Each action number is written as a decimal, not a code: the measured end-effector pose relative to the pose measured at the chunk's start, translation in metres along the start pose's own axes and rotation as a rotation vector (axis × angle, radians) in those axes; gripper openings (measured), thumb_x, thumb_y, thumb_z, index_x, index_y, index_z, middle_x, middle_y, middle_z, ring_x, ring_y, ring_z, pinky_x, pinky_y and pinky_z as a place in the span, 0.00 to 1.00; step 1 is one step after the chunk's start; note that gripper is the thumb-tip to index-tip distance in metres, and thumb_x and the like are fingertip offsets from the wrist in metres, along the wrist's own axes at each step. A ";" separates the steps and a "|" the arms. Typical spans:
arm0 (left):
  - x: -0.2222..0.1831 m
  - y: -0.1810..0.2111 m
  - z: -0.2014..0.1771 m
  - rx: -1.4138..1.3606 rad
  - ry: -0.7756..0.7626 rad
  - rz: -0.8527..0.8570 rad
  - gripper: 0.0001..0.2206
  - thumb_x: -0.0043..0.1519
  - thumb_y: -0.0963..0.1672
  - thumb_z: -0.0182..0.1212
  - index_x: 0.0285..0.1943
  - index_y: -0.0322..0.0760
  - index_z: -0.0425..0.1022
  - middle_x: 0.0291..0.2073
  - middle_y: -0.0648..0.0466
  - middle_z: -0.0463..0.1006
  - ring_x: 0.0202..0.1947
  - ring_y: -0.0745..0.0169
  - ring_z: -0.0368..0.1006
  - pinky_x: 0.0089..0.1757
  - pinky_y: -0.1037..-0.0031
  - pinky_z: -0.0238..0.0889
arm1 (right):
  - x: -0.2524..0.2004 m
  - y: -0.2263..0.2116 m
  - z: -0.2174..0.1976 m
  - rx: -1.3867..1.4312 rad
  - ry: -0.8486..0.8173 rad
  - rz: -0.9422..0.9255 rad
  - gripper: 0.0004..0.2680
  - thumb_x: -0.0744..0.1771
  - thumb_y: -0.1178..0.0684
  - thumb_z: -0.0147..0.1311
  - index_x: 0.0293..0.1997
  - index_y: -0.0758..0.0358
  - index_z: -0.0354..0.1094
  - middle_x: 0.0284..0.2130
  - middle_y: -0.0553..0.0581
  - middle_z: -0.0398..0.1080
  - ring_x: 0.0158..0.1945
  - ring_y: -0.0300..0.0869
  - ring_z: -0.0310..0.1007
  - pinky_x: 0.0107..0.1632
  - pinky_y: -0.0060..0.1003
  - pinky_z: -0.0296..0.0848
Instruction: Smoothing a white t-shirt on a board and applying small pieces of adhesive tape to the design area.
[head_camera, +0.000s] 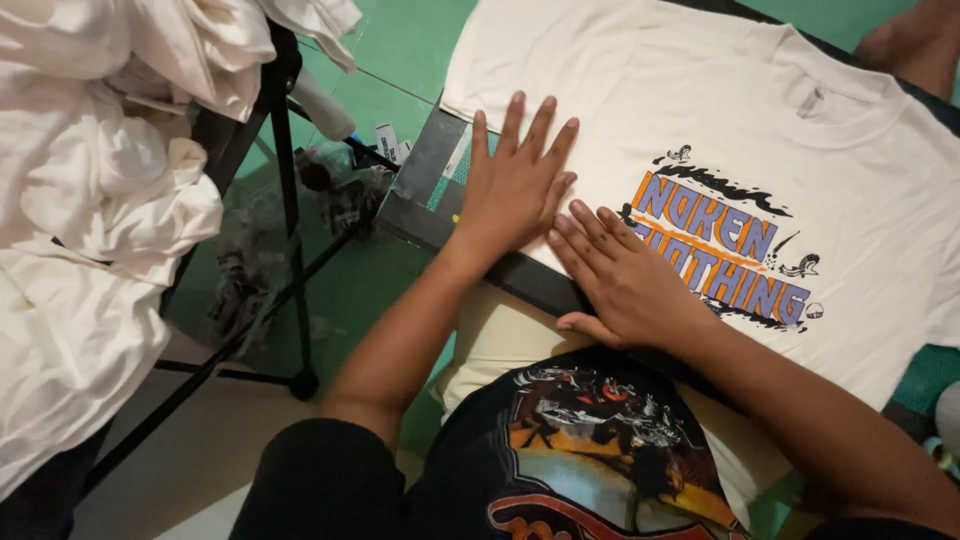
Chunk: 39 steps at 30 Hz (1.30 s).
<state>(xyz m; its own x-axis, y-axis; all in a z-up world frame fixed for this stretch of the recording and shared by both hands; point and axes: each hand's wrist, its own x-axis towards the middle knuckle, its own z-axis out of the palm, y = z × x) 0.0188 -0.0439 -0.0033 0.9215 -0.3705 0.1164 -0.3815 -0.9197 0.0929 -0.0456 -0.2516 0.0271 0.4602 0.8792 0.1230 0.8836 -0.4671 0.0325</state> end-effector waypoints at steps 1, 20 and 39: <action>-0.001 0.000 0.006 -0.001 -0.003 -0.002 0.27 0.73 0.55 0.39 0.81 0.50 0.49 0.79 0.49 0.44 0.77 0.39 0.32 0.67 0.35 0.31 | -0.001 -0.001 0.001 0.003 -0.002 -0.001 0.34 0.69 0.26 0.32 0.72 0.72 0.54 0.69 0.73 0.58 0.77 0.61 0.47 0.77 0.53 0.43; -0.003 -0.002 -0.002 -0.022 0.096 -0.050 0.26 0.72 0.53 0.49 0.80 0.53 0.54 0.78 0.53 0.49 0.78 0.47 0.41 0.68 0.39 0.39 | -0.015 0.024 0.004 0.482 0.125 0.102 0.32 0.70 0.29 0.22 0.76 0.67 0.46 0.73 0.67 0.51 0.79 0.65 0.36 0.78 0.55 0.27; 0.006 0.002 0.020 -0.176 0.200 0.075 0.24 0.71 0.52 0.45 0.75 0.44 0.63 0.71 0.46 0.64 0.74 0.39 0.51 0.66 0.44 0.45 | -0.018 0.023 0.017 0.809 0.051 0.212 0.35 0.69 0.25 0.17 0.76 0.66 0.48 0.71 0.76 0.51 0.75 0.69 0.39 0.74 0.60 0.35</action>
<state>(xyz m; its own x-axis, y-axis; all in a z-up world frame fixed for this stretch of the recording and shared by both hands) 0.0247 -0.0507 -0.0221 0.8641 -0.3879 0.3206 -0.4712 -0.8473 0.2450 -0.0320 -0.2761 0.0085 0.6365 0.7658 0.0919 0.5766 -0.3934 -0.7161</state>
